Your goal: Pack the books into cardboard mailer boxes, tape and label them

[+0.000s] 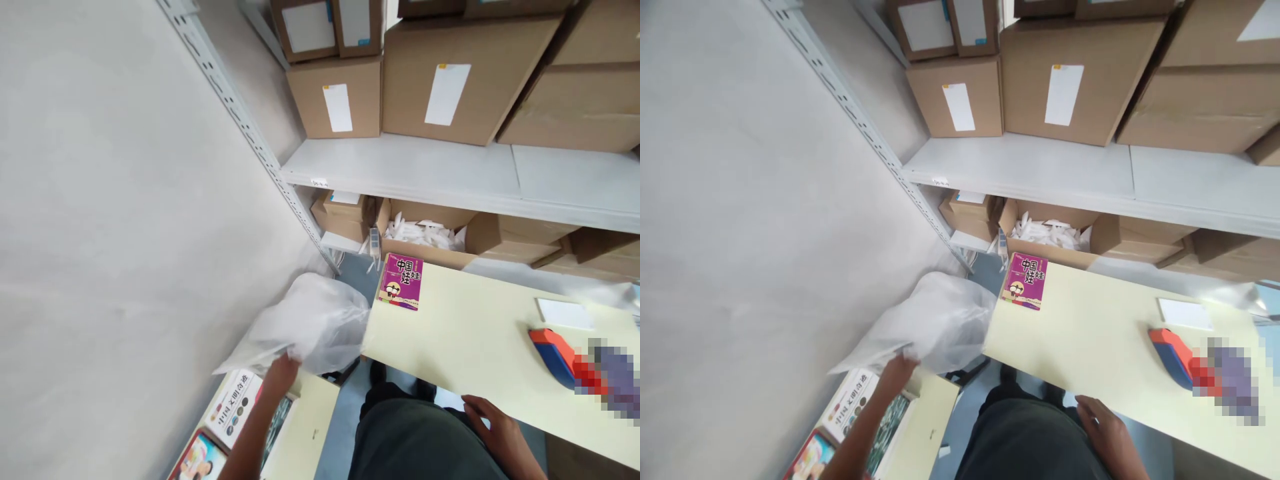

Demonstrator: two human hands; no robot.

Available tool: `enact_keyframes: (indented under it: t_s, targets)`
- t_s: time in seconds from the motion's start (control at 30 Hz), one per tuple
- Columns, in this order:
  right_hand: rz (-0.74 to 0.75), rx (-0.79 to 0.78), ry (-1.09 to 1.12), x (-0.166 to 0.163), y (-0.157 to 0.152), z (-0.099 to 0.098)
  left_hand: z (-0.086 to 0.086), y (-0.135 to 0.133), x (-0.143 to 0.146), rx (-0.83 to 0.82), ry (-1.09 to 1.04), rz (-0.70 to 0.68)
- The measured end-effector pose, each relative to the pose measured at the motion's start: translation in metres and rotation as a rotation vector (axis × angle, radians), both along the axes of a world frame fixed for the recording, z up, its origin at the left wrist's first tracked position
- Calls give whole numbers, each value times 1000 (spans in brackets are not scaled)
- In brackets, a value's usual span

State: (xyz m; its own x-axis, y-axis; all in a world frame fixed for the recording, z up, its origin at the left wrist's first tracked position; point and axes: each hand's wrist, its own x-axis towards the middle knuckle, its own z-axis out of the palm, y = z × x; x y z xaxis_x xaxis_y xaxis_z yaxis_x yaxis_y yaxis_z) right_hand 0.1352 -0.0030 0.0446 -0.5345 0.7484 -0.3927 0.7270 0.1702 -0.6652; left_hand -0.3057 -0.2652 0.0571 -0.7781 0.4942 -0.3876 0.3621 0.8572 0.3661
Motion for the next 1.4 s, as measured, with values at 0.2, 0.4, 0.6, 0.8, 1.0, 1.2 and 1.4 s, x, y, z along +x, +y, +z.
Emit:
enact_keyframes:
  t_s: [0.2, 0.4, 0.6, 0.8, 1.0, 1.2, 1.4]
  targets:
    - [94, -91, 128, -28, 18, 24, 56, 12, 87, -14, 28, -313]
    - [339, -361, 423, -92, 19, 74, 89, 91, 172, 345, 97, -518]
    - [334, -464, 500, -145, 14, 68, 73, 127, 199, 446, -29, -431]
    - [344, -464, 486, -169, 22, 55, 27, 98, 166, 466, -10, 7]
    - [429, -571, 500, -191, 8, 61, 0, 90, 116, 539, 13, 402]
    - [223, -899, 590, -210, 1, 73, 10, 72, 56, 750, 26, 768]
    - [-296, -1359, 814, -228, 0, 82, 26, 77, 56, 681, 140, 67]
